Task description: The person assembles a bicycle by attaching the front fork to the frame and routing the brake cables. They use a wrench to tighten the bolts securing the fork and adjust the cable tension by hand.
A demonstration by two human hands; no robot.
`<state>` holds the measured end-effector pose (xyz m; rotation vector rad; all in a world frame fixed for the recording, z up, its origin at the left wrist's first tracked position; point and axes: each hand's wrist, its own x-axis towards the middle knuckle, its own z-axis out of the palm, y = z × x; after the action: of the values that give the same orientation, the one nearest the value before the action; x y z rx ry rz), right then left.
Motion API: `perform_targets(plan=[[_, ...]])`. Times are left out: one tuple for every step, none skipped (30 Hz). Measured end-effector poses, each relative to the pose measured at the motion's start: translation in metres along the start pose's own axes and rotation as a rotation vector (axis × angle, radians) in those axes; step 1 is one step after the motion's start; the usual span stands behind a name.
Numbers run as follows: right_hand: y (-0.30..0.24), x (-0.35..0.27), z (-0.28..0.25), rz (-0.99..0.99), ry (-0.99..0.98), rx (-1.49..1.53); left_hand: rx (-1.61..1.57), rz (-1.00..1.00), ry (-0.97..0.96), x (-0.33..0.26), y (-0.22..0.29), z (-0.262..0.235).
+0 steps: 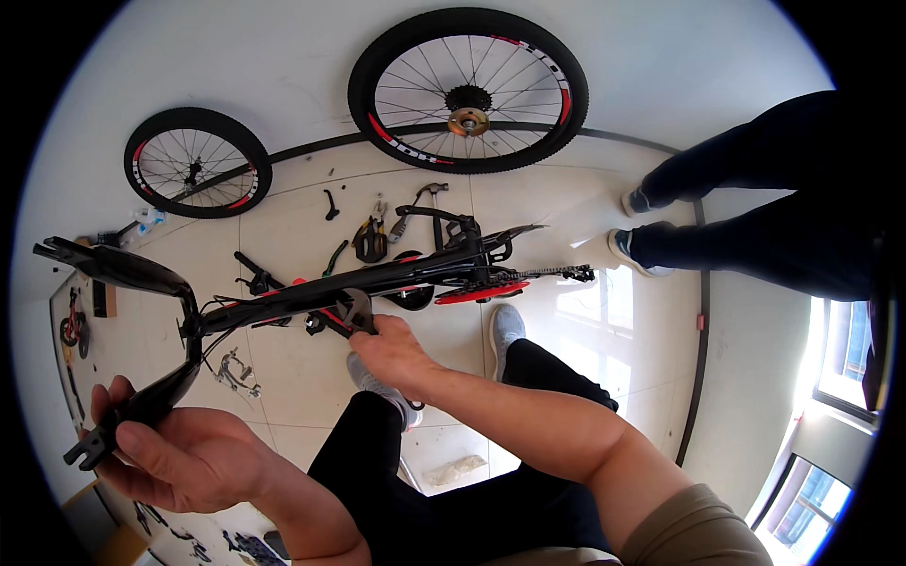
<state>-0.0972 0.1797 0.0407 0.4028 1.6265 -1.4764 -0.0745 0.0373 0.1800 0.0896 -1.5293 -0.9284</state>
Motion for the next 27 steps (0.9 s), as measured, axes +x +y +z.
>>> perform_targets(plan=[[0.001,0.002,0.0,0.007,-0.012,0.006,-0.056,0.007,0.017,-0.001,0.0,0.003],[0.004,0.004,0.0,0.018,-0.022,0.014,-0.112,0.01,0.03,-0.002,0.001,0.004],[0.007,0.006,0.0,0.005,-0.016,0.005,-0.075,-0.005,0.01,0.0,0.0,0.001],[0.01,0.01,0.001,-0.008,-0.011,-0.003,-0.039,-0.019,-0.011,0.002,-0.001,-0.003],[0.01,0.009,0.001,-0.016,-0.006,-0.011,0.0,-0.037,-0.034,0.004,0.0,-0.003],[0.01,0.006,0.003,-0.01,-0.013,-0.003,0.039,-0.058,-0.014,0.004,0.002,-0.002],[0.01,0.002,0.004,-0.004,-0.02,0.005,0.079,-0.079,0.007,0.003,0.005,0.002],[0.008,-0.002,0.005,-0.001,-0.024,0.016,0.114,-0.099,0.026,0.003,0.007,0.006],[0.014,-0.002,0.008,-0.003,-0.009,0.007,0.101,-0.115,0.012,0.003,0.007,0.005],[0.023,-0.002,0.014,-0.006,0.007,-0.002,0.088,-0.132,-0.001,0.003,0.006,0.004],[0.025,-0.005,0.018,-0.014,0.013,-0.018,0.082,-0.141,-0.005,0.006,0.007,0.003],[0.026,-0.006,0.021,0.044,-0.044,0.019,0.075,-0.182,0.001,0.007,0.01,0.003],[0.028,-0.007,0.023,0.101,-0.101,0.055,0.069,-0.223,0.008,0.009,0.013,0.003],[0.028,-0.008,0.021,0.159,-0.146,0.094,0.052,-0.271,0.013,0.007,0.015,0.006],[0.029,-0.008,0.021,0.16,-0.143,0.116,0.041,-0.286,0.005,0.007,0.013,0.005],[0.03,-0.009,0.022,0.161,-0.14,0.138,0.03,-0.301,-0.002,0.008,0.011,0.0],[0.03,-0.008,0.021,0.161,-0.136,0.158,0.018,-0.316,-0.007,0.009,0.009,-0.003],[0.03,-0.007,0.021,0.147,-0.13,0.158,-0.011,-0.317,-0.007,0.009,0.007,-0.004],[0.029,-0.005,0.02,0.132,-0.124,0.159,-0.039,-0.318,-0.006,0.009,0.006,-0.006],[0.029,-0.004,0.02,0.118,-0.121,0.161,-0.065,-0.316,-0.008,0.009,0.005,-0.007],[0.03,-0.004,0.02,0.117,-0.111,0.163,-0.073,-0.317,-0.004,0.009,0.004,-0.007],[0.03,-0.003,0.02,0.116,-0.101,0.164,-0.08,-0.318,0.001,0.008,0.004,-0.006],[0.03,-0.003,0.021,0.117,-0.094,0.166,-0.085,-0.317,0.004,0.009,0.004,-0.007],[0.031,-0.003,0.021,0.121,-0.1,0.155,-0.073,-0.316,0.008,0.008,0.004,-0.006],[0.031,-0.004,0.021,0.125,-0.106,0.143,-0.061,-0.314,0.012,0.008,0.005,-0.005],[0.032,-0.004,0.021,0.129,-0.112,0.13,-0.049,-0.312,0.017,0.008,0.006,-0.004],[0.031,-0.006,0.021,0.109,-0.114,0.099,-0.049,-0.308,0.018,0.008,0.006,-0.005]])
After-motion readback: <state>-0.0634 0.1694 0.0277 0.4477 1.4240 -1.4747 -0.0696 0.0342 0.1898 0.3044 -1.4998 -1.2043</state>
